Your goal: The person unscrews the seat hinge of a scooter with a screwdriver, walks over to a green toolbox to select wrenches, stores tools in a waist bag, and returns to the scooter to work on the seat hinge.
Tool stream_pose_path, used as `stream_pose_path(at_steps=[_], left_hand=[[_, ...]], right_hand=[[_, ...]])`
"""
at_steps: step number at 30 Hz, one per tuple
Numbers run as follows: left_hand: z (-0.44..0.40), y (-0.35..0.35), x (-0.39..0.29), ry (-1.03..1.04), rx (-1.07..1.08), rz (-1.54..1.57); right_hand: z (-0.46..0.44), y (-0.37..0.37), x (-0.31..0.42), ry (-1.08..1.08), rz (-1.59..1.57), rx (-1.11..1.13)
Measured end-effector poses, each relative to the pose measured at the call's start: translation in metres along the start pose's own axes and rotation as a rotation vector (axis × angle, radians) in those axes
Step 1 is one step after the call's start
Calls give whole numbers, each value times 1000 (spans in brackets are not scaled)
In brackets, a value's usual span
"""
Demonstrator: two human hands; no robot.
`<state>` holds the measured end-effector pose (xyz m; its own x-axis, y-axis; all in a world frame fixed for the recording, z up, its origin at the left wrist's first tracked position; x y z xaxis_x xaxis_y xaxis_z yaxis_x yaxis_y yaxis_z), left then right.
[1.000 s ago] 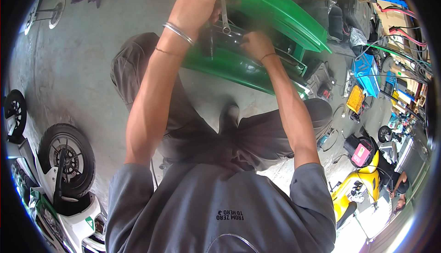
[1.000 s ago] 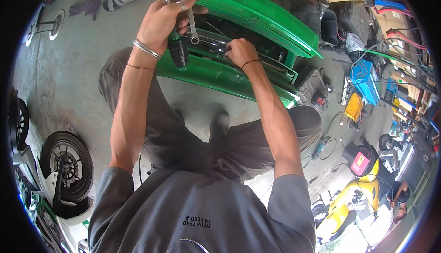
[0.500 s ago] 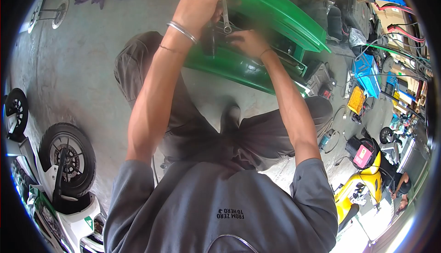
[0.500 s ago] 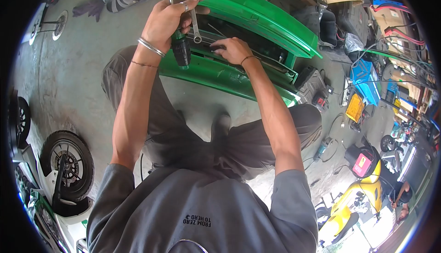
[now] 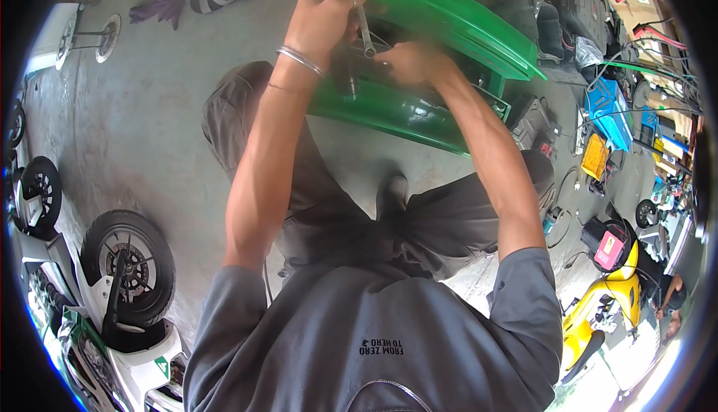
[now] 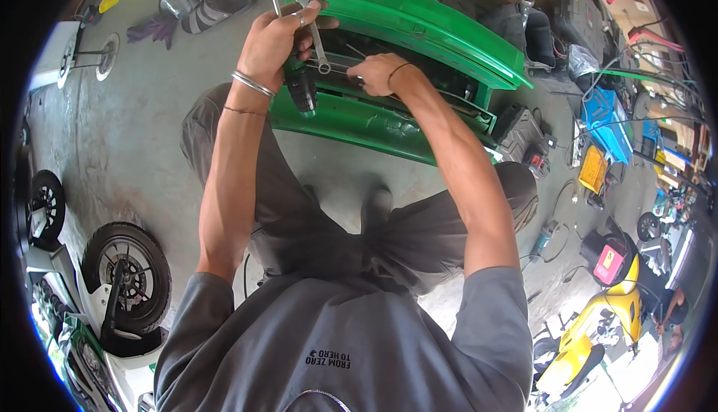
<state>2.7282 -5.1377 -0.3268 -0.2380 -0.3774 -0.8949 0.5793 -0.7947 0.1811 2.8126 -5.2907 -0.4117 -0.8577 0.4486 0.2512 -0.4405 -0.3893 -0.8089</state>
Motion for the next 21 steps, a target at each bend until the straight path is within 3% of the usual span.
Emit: stream_pose_path(at_steps=[2, 5, 9, 10, 12, 15, 18, 21], left_hand=[[-1, -3, 0, -4, -4, 10], [-2, 0, -1, 15, 11, 17], [1, 4, -4, 8, 42, 20], [4, 5, -5, 8, 69, 22], [11, 6, -10, 38, 71, -15], [14, 10, -3, 33, 181, -97], [15, 16, 0, 64, 254, -291], [24, 27, 5, 27, 346, -272]], right_hand=[[9, -5, -9, -16, -5, 26], [33, -8, -35, 12, -186, -158], [64, -13, -53, 47, -429, -661], [71, -28, -47, 44, -426, -661], [80, -57, -44, 186, -1149, -756], [100, -87, -23, 90, -1391, -779], [112, -102, -2, 74, -1398, -767], [117, -107, 11, 72, -1371, -822]])
Point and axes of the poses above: each hand's wrist, its own z-axis away from the middle knuckle, its own y-axis out of the palm, x = y × z, the point moved 3 cm from there along -z, towards the middle knuckle, and after that the axes turned 8 degrees about -x, right-handed, at the moved point
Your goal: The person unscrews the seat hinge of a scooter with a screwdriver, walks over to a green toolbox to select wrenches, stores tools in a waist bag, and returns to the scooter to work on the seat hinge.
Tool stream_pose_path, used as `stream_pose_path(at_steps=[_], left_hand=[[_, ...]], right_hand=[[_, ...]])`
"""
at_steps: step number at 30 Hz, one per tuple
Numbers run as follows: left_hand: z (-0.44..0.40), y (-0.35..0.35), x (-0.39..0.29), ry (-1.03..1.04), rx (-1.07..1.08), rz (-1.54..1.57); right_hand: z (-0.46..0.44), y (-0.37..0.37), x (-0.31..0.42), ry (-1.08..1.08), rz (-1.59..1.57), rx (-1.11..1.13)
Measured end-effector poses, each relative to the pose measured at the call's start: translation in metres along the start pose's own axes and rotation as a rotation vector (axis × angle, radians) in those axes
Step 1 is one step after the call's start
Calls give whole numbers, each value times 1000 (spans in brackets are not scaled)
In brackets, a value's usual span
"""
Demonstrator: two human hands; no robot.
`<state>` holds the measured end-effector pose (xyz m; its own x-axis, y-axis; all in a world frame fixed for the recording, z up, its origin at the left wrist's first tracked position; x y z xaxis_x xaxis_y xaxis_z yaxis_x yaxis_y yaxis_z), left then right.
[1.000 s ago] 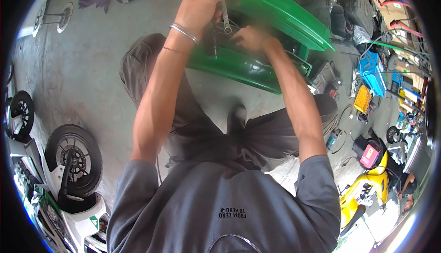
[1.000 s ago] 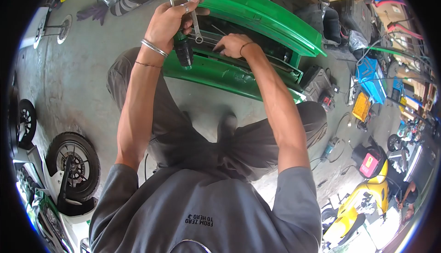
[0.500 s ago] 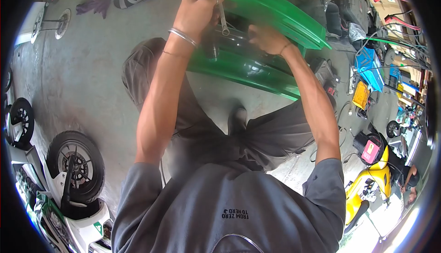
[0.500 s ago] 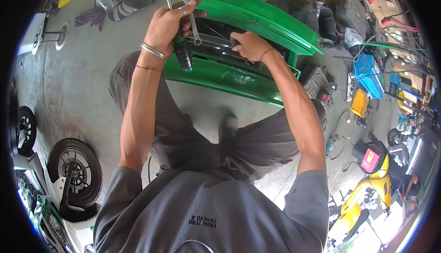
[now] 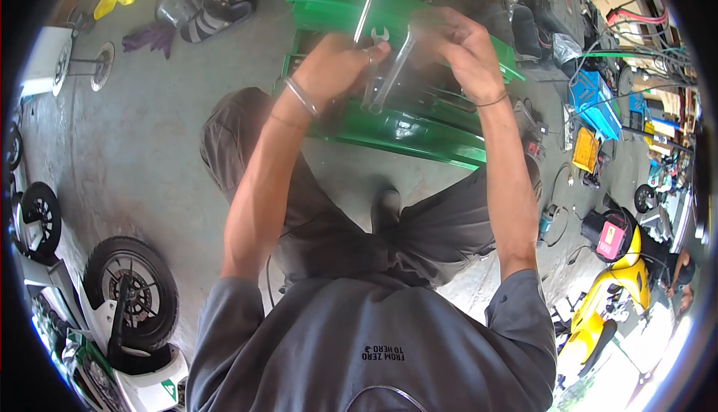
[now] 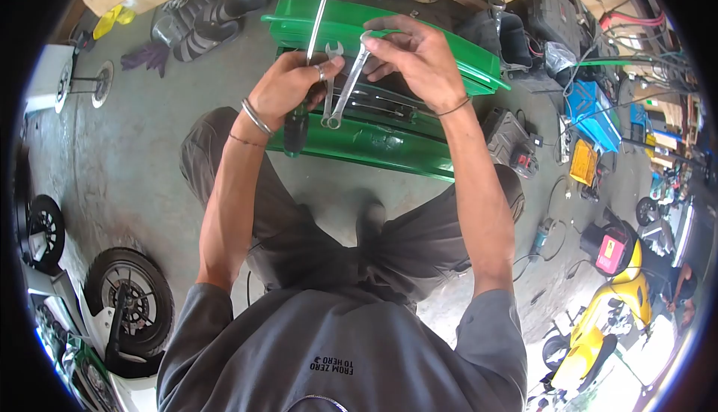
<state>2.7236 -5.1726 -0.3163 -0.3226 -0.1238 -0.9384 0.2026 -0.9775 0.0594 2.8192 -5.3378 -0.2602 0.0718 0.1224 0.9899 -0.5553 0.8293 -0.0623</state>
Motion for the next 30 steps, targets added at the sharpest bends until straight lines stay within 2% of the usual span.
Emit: stream_pose_path(at_steps=[2, 5, 9, 11, 12, 13, 15, 17, 19, 20, 27, 29, 30], left_hand=[[6, 7, -1, -21, 69, -19], [13, 16, -4, -30, 101, 83], [13, 18, -1, -58, 115, 61], [13, 21, -1, -62, 140, 59], [14, 24, -2, -77, 164, 138], [16, 27, -3, -92, 188, 215], [19, 26, -4, -126, 225, 216], [19, 30, -5, -125, 204, 250], [20, 32, -5, -139, 197, 234], [19, 31, -4, -130, 207, 220], [14, 22, 6, -66, 261, 160], [15, 19, 5, -50, 224, 148], [14, 16, 4, -31, 193, 135]], right_hand=[[0, 1, -1, -33, 39, -27], [0, 1, -3, -9, 59, -48], [3, -2, -4, 30, 43, -62], [1, -4, -7, -149, 104, -47], [-3, -5, -15, -187, 20, -53], [-5, -6, -17, -189, 17, -60], [-8, -3, -25, -37, -55, -68], [-5, 2, -19, 16, -9, -109], [-5, 4, -15, -117, 331, -143], [-5, 5, -16, -186, 324, -165], [-2, -1, -17, -243, 213, -274], [9, -11, -26, -119, 326, -381], [16, -11, -41, -153, 474, -356]])
Point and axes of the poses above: each hand's wrist, its own z-axis away from the middle knuckle, its own y-axis out of the palm, x = y × z, the point moved 3 cm from there along -z, towards the middle knuckle, and after that the axes turned 8 degrees about -x, right-handed, at the moved point
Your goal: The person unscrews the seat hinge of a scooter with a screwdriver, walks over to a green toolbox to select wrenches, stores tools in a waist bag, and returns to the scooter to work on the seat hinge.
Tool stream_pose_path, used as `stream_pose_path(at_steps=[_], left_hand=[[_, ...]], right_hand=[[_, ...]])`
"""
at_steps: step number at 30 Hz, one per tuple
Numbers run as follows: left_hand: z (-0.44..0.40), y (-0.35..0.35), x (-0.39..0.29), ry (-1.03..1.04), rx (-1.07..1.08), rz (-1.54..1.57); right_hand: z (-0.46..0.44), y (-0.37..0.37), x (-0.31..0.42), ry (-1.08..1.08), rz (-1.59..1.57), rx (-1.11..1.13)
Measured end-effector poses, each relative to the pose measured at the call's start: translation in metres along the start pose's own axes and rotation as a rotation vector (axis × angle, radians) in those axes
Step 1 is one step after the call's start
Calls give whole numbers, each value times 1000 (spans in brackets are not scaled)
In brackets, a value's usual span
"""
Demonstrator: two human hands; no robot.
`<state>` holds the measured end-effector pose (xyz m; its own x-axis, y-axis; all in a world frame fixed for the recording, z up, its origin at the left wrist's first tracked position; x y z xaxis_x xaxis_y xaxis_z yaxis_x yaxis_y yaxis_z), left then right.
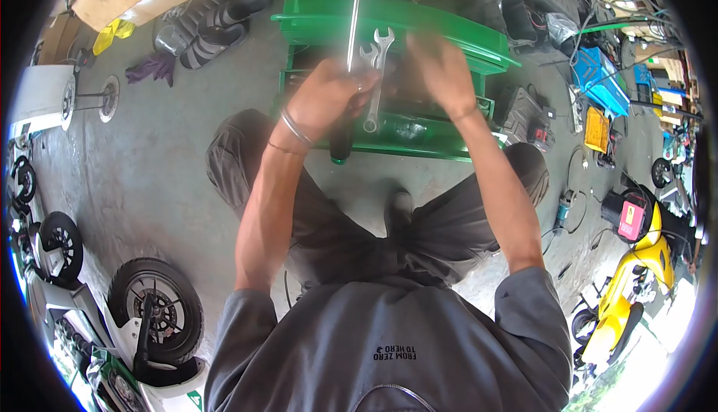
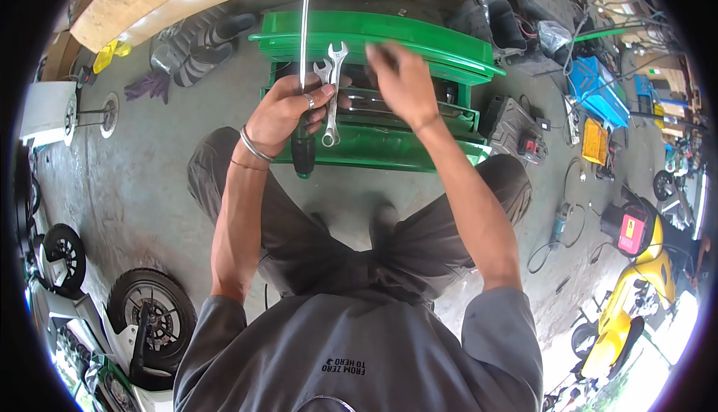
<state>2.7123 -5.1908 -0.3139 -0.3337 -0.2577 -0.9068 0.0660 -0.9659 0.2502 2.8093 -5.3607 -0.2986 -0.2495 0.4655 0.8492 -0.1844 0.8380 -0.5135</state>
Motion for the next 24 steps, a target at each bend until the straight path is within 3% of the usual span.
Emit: stream_pose_path(at_steps=[1, 3, 5, 6, 8, 9, 11, 15, 18, 21, 24], left_hand=[[2, -2, -3, 3, -10, 2], [4, -5, -9, 24, -51, -6], [2, -14, -6, 47, -88, -56], [1, -19, -4, 33, -125, -45], [5, -21, -8, -16, -192, 0], [7, -21, -11, -22, -194, -3], [8, -21, -17, -36, -225, 288], [13, -26, -23, -29, -273, 481], [22, -29, -31, 33, -315, 435], [41, -27, -43, 132, -287, 432], [57, -22, -54, 181, -313, 461]], right_hand=[[15, 6, -19, -65, 138, 21], [55, 22, -50, -119, 325, 343], [97, 38, -48, -325, 495, 364], [107, 46, -50, -329, 491, 377], [124, 58, -45, -619, 477, 265], [125, 60, -47, -615, 472, 267], [125, 61, -46, -802, 536, 244], [121, 59, -42, -846, 523, 205], [115, 56, -44, -907, 529, 181], [99, 52, -42, -933, 504, 89], [61, 47, -34, -937, 531, -141]])
Point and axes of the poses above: each hand's wrist, its own z-axis away from the middle knuckle, its own y-axis out of the palm, x = y × z, the point moved 3 cm from there along -z, towards the middle knuckle, and after that the axes turned 8 degrees about -x, right-handed, at the moved point
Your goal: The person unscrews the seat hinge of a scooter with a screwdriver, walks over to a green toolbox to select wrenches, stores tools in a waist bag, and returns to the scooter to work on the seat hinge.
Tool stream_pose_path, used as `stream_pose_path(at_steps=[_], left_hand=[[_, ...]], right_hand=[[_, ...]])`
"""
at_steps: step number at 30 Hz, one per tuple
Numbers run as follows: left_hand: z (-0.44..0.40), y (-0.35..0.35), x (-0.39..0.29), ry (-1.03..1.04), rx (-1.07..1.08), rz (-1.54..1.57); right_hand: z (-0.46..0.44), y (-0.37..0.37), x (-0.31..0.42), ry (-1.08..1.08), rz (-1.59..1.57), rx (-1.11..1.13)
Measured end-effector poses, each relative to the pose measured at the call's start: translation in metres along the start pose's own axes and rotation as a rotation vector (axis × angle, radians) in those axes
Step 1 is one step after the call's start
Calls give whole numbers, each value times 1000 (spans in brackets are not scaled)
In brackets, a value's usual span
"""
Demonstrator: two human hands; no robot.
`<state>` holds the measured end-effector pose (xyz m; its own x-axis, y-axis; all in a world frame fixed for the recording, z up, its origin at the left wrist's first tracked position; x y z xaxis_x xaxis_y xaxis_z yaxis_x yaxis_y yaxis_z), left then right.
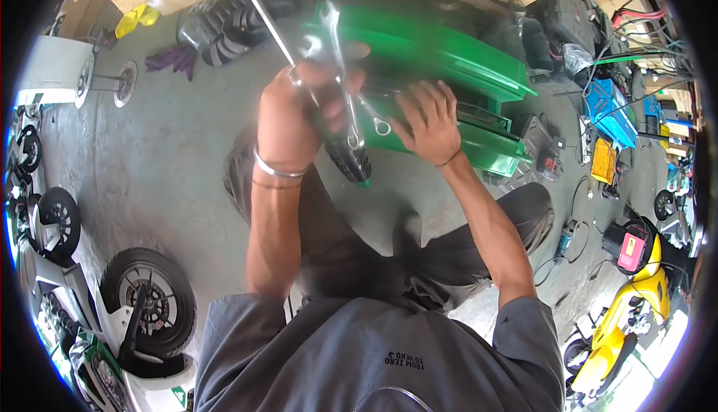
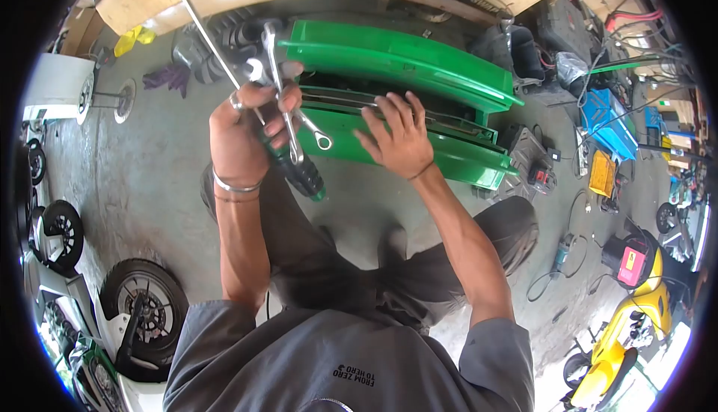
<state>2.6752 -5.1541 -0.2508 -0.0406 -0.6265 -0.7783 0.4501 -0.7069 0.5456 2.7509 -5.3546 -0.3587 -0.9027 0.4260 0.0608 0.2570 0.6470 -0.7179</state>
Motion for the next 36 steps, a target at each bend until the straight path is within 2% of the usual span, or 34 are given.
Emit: stream_pose_path(at_steps=[4, 7, 8, 9, 10, 12, 13, 16, 18, 23, 24, 28, 30, 32, 33, 34, 35, 36], left_hand=[[5, -4, 4, 20, -20, 40], [9, -24, 20, -6, -102, -12], [10, -30, 24, -58, -89, 49], [13, -38, 28, -48, -127, -28], [19, -40, 28, -33, -186, -166], [35, -32, 16, -104, -266, -160], [39, -36, 16, -106, -240, -74], [46, -32, 13, -94, -215, -7], [50, -30, 15, -108, -186, 48], [65, -13, 19, -124, -175, -87], [69, -7, 15, -153, -124, -118], [70, 14, 7, -233, -62, -199], [73, 26, 10, -296, -124, -273], [90, 27, 14, -327, -148, -263], [110, 24, 11, -358, -194, -315], [140, 27, 1, -392, -241, -358], [179, 40, -23, -473, -321, -308], [219, 56, -53, -466, -368, -185]], right_hand=[[-34, 27, -51, 77, 248, -111], [-39, 56, -95, 250, 429, -176], [-36, 63, -107, 364, 415, 5], [-31, 70, -116, 466, 392, 189], [-30, 70, -116, 383, 404, 29], [-33, 62, -114, 519, 318, 125], [-28, 65, -120, 425, 292, 23], [-29, 76, -124, 403, 471, -9], [-35, 73, -115, 381, 485, -92], [-30, 74, -123, 333, 612, -201], [-29, 75, -125, 286, 545, -237], [-42, 66, -116, 422, 534, -142], [-32, 65, -127, 502, 404, 234], [-9, 44, -133, 479, 338, 354], [-10, 6, -125, 645, 297, 638], [-12, -35, -121, 882, 170, 811], [-5, -80, -115, 1125, 25, 827], [9, -124, -110, 1112, -75, 917]])
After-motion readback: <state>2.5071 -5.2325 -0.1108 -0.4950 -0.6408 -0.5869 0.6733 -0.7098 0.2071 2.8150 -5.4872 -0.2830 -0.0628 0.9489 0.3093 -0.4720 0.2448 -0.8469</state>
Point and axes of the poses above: each hand's wrist, its own z-axis away from the middle knuckle, its own y-axis out of the palm, x = y × z, the point moved 3 cm from there along -z, towards the middle knuckle, and after that the axes turned 8 degrees about -x, right-handed, at the moved point
